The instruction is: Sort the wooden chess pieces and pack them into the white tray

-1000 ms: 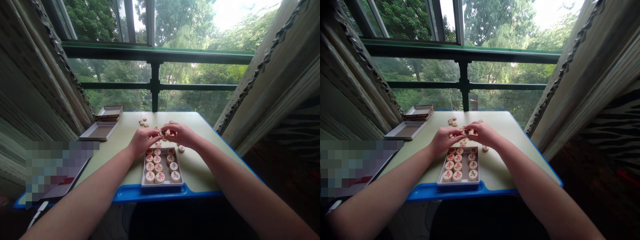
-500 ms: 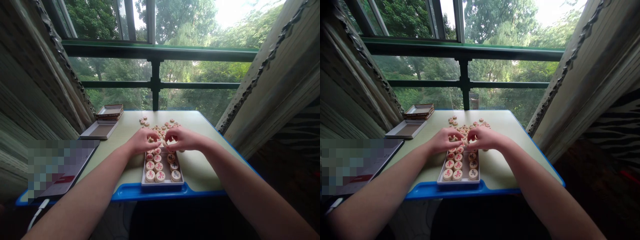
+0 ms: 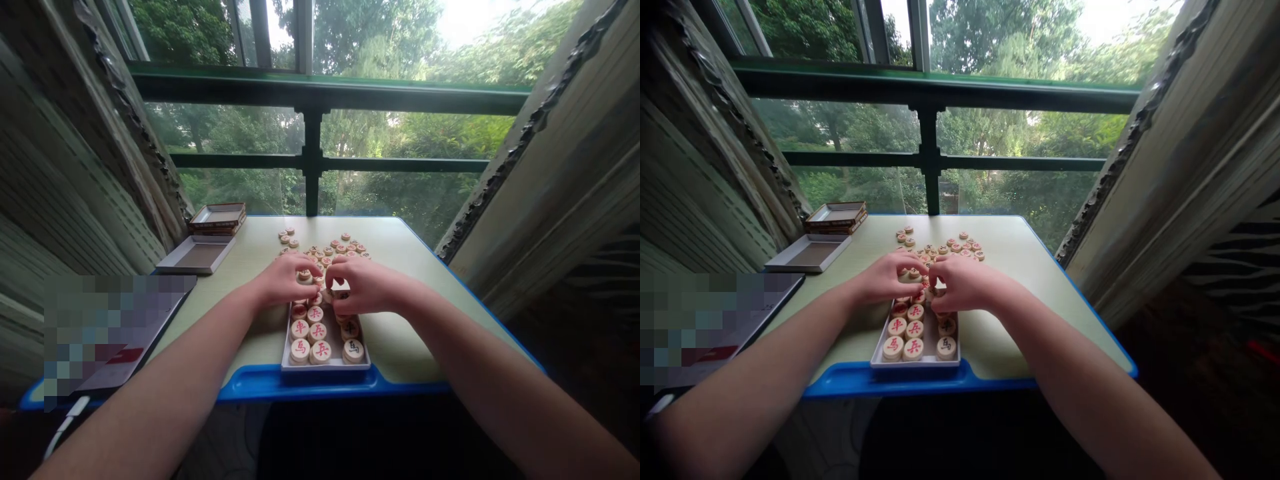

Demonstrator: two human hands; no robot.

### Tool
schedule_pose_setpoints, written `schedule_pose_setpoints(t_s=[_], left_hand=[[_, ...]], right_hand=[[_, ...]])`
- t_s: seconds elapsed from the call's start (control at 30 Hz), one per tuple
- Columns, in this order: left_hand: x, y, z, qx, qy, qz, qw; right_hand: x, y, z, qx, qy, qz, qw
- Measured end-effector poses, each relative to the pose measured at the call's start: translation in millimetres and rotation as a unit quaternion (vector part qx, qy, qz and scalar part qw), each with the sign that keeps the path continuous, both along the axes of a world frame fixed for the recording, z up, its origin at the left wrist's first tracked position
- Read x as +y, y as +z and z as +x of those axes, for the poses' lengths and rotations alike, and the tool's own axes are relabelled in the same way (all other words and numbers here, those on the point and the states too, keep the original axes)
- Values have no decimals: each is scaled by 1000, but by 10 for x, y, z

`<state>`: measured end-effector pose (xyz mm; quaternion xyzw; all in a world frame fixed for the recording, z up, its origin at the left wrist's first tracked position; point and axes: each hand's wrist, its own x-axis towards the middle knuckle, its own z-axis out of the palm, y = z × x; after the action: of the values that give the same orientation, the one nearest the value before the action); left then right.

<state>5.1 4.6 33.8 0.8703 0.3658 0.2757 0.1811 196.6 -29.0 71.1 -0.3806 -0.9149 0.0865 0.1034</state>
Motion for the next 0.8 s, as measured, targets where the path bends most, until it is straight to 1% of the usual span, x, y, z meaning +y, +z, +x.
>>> schedule_pose_setpoints(t_s=[0.13,0.3,0.43,0.53,0.63,0.8], left_hand=[[6,39,-5,-35,-5,-21,999],[-23,81,19,-93,-51,-70,992],[-32,89,25,-139,-70,-108,982],[-29,84,22,-151,-68,-123,979],[-23,62,26,-152,-60,-140,977],[-20,31,44,-181,-51,-186,964]], right_hand=[[-20,33,2,20,0,29,999],[-10,39,32,51,-24,44,997],[19,25,38,89,-12,45,995],[20,22,28,103,-13,59,993],[11,17,22,91,-20,77,993],[25,-6,42,89,-13,97,991]])
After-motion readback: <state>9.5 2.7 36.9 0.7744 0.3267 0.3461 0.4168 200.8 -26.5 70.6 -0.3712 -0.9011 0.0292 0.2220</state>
